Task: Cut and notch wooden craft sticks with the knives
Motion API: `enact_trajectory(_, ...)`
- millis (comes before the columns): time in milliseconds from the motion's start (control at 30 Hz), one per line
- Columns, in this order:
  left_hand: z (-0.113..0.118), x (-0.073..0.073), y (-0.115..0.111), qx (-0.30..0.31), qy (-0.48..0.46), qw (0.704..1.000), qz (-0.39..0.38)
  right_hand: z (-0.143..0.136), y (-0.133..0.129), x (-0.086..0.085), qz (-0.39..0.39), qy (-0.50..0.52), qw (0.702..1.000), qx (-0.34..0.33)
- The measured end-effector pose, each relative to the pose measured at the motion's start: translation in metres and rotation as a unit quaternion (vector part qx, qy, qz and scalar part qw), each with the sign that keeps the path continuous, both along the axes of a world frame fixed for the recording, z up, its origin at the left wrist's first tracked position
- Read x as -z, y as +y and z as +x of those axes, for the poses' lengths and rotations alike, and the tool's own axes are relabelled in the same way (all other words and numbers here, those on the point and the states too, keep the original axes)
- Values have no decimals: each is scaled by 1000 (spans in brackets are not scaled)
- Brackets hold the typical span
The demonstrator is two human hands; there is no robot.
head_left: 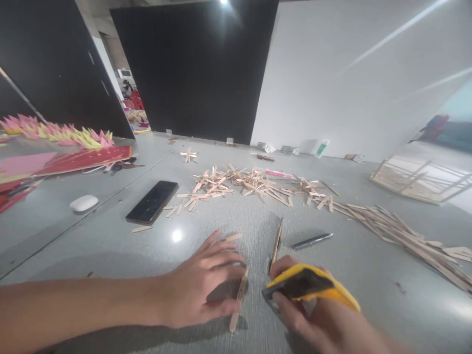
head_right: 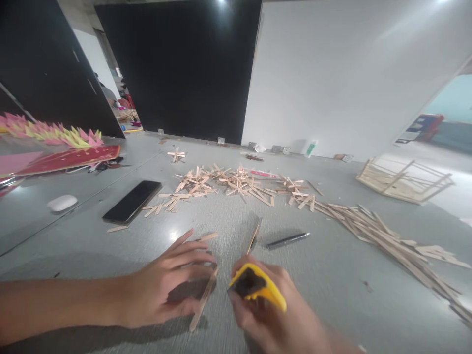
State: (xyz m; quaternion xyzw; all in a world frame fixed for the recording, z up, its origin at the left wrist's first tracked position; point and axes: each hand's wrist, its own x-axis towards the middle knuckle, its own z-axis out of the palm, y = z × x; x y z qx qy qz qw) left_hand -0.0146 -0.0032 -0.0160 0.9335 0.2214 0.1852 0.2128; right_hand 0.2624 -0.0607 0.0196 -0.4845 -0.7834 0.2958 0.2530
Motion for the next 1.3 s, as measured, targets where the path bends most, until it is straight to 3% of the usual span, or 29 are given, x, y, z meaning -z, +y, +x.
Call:
enact_trajectory(167,0,3,0,-3,19,999,-32,5,1,-1,-50,-104,993,1)
enact_trajectory(267,2,2,3,11,32,998,-48,5,-1,5,-170,-48,984,28)
enact_trajectory(333,4,-1,4,26,38,997,-55,2,-4,10,-280,13,959,29)
enact_trajectory(400,5,-4,4,43,56,995,-65,-5,-6,14,-320,61,945,19)
enact_trajectory(533,5,-10,3,61,74,992,-83,-16,-9,21,-249,65,966,18)
enact_trajectory(800,8,-7,3,60,65,994,-62,-19,-10,30,-201,66,977,10)
enact_trajectory(967,7,-5,3,58,56,995,-56,-20,-10,29,-195,37,980,9)
enact_trajectory(1167,7,-7,4,66,61,994,-58,-22,-12,24,-46,-15,999,25)
enact_trajectory(1300,10,-7,3,60,80,994,-51,-26,-12,17,-22,-17,1000,2)
